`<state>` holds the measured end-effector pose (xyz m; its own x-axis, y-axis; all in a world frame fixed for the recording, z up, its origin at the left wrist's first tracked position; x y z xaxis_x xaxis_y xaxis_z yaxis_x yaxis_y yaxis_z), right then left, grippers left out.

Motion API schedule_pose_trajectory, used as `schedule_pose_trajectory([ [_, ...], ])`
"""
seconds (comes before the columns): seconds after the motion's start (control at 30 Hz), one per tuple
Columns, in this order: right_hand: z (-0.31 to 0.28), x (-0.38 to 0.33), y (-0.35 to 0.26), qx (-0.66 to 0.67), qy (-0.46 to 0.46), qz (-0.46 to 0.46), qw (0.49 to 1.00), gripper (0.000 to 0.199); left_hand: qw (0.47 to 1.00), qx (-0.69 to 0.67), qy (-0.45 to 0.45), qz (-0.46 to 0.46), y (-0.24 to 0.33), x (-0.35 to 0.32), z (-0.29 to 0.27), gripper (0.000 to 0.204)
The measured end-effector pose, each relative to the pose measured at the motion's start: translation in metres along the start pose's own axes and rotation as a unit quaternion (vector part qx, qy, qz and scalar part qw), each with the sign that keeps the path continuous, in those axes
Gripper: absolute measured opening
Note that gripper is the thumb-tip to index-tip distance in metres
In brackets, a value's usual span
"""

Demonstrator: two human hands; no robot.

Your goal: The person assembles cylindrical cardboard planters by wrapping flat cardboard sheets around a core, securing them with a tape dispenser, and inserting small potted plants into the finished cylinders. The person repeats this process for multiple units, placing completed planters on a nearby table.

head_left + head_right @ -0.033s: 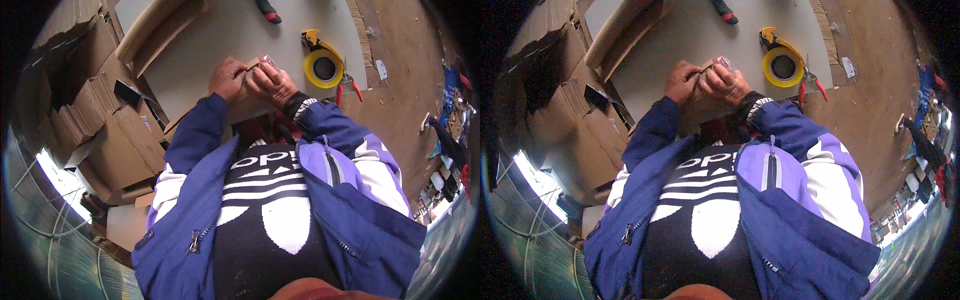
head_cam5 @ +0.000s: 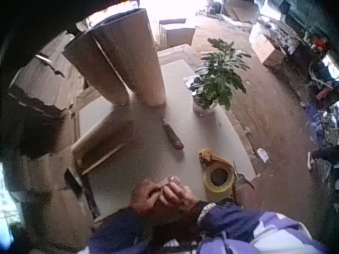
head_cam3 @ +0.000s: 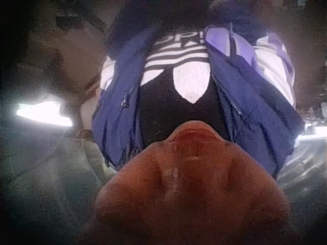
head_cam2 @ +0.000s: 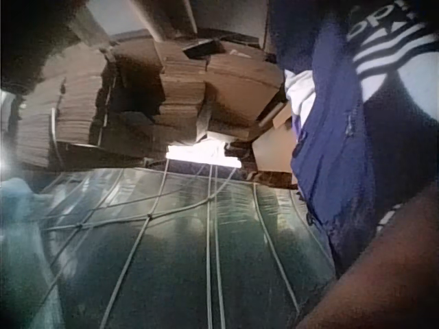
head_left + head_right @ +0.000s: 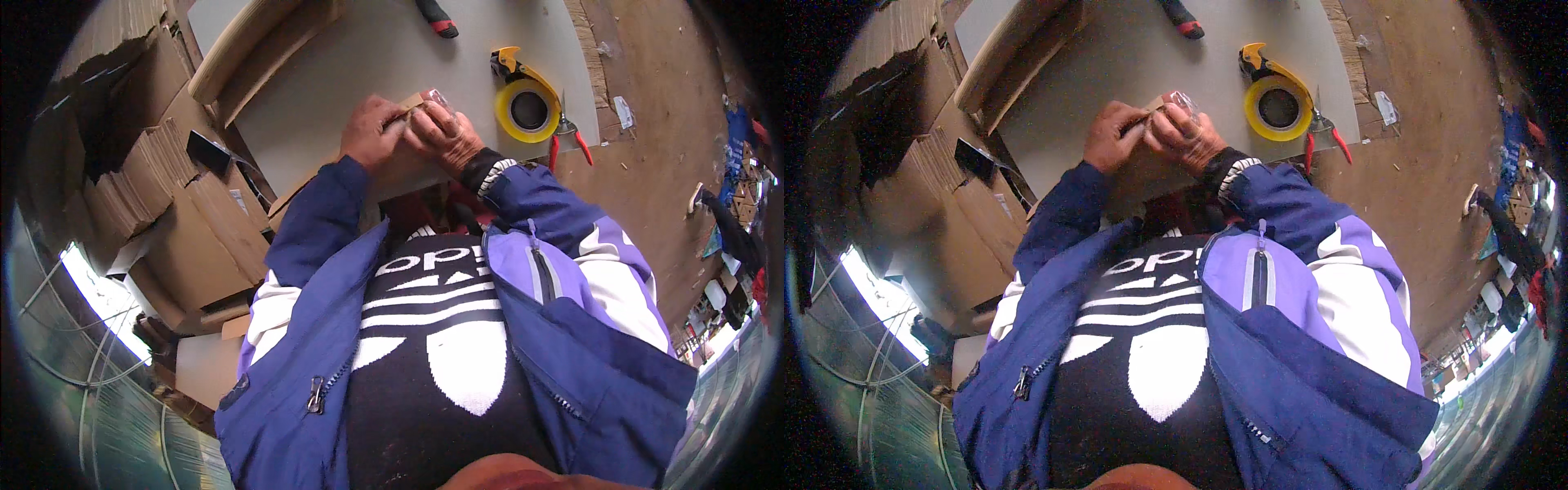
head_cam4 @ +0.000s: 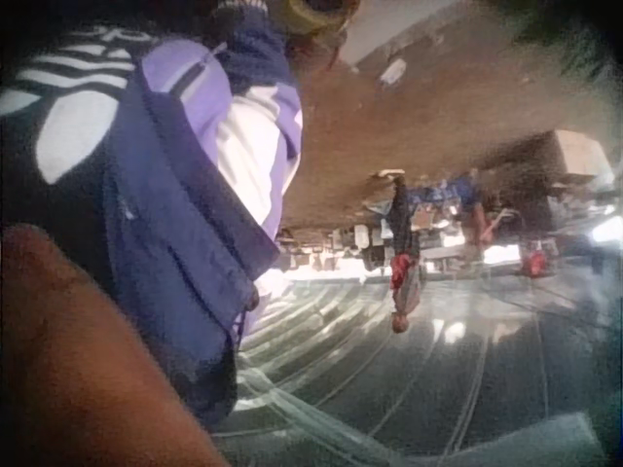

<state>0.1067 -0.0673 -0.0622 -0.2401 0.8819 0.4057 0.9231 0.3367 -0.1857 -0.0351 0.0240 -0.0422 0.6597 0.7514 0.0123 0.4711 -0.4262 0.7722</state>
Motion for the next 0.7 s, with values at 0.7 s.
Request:
schedule_pose_trajectory([
  [0.7,-0.054,-0.037,0.209,-0.061,-0.325,0.464,0.822,0.057,0.983,0.171,-0.069,-0.019,0.050,-0.031,0.019,0.076],
])
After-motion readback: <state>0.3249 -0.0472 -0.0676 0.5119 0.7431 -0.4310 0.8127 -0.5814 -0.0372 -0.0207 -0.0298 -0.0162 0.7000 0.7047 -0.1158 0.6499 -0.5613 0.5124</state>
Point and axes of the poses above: each hand's wrist, its own x-axis towards the middle knuckle, its own z-axis out of the palm, y = z × x, the point moved 5 cm from there along x, towards the middle knuckle, and after that the axes turned 14 degrees about z, right-handed, at the moved point
